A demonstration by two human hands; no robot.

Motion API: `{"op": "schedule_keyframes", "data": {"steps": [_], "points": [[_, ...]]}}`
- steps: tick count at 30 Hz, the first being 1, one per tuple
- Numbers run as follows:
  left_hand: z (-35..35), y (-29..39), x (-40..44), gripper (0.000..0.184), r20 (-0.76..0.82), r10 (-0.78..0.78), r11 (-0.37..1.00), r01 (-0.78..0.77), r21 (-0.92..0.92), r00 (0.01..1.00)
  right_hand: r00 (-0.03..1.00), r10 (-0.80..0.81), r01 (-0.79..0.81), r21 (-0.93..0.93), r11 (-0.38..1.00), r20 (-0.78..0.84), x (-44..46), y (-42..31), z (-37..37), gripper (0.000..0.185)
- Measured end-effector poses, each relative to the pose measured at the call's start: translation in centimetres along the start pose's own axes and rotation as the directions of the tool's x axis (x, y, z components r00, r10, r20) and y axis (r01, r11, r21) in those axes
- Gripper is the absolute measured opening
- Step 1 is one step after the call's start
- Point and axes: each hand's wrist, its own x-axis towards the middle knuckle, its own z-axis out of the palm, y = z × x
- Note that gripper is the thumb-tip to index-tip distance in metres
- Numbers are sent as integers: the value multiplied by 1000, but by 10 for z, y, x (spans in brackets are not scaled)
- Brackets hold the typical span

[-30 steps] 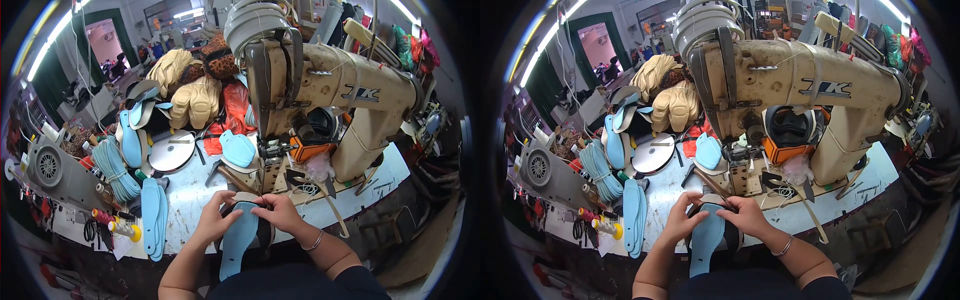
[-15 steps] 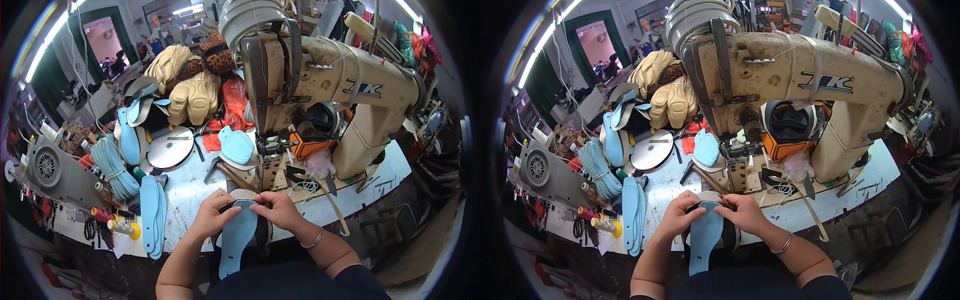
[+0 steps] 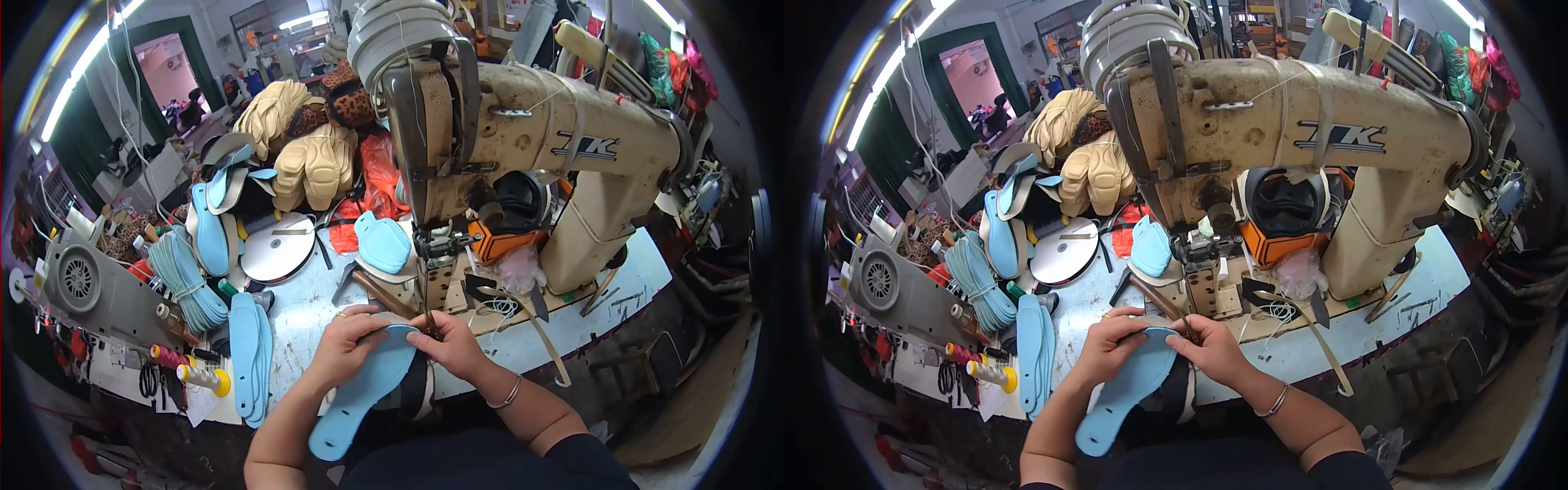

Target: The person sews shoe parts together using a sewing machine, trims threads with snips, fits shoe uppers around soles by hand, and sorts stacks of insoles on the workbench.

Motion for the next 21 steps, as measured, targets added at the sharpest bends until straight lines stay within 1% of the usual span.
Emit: {"op": "schedule_keyframes", "data": {"steps": [2, 3, 4, 5, 6, 7, 8, 10, 11, 12, 13, 14, 16, 17, 18, 20, 21], "points": [[-6, 3, 11, 17, 18, 10, 1000, -10, 12, 1000, 988, 126, -140, 173, 975, 93, 1, -9, -2, 20], [-10, 2, 17, 18, 76, 77, 994, -83, 74, 994, 983, 138, -155, 133, 979, 124, 4, -5, -6, 17], [-14, 3, 26, 20, 137, 146, 978, -164, 132, 980, 985, 123, -138, 127, 982, 118, 4, -3, -10, 17], [-16, 6, 35, 20, 137, 161, 974, -180, 135, 977, 993, 68, -78, 105, 991, 96, 4, -3, -13, 16], [-19, 15, 45, 22, 162, 56, 997, -64, 48, 985, 997, 13, -20, 83, 996, 76, 5, -4, -16, 15], [-21, 22, 54, 24, 197, -50, 998, 59, -36, 979, 999, -8, 0, 187, 982, 43, 8, -4, -16, 15], [-22, 18, 66, 32, 193, -47, 999, 45, 18, 980, 999, -15, 8, 186, 982, 38, 10, -7, -16, 15], [-23, 21, 91, 34, 282, -209, 974, 225, -23, 936, 990, 96, -40, 451, 892, -102, 15, -16, -15, 15], [-24, 20, 100, 34, 283, -199, 977, 212, -17, 938, 975, 151, -51, 494, 868, -164, 16, -20, -14, 12], [-23, 19, 108, 33, 309, -250, 953, 290, -89, 918, 975, 140, -38, 494, 869, -171, 19, -22, -13, 12], [-22, 17, 117, 32, 339, -297, 917, 366, -160, 893, 964, 171, -37, 534, 845, -205, 21, -23, -12, 11], [-21, 11, 125, 32, 343, -288, 920, 357, -159, 894, 950, 205, -35, 573, 819, -236, 23, -24, -11, 10], [-27, 0, 140, 36, 401, -312, 930, 364, -58, 861, 949, 197, -15, 585, 811, -248, 27, -23, -6, 9], [-31, -4, 149, 37, 480, -349, 912, 410, -25, 805, 945, 201, 1, 614, 789, -259, 29, -24, -1, 10], [-35, 3, 156, 37, 478, -348, 913, 407, -21, 806, 941, 205, 17, 644, 765, -268, 30, -25, 3, 10], [-40, 20, 163, 31, 519, -361, 931, 330, 157, 775, 941, 213, 12, 653, 757, -264, 31, -26, 8, 10], [-39, 15, 167, 24, 534, -335, 941, 306, 146, 776, 951, 183, 35, 674, 738, -249, 33, -23, 11, 11]]}}
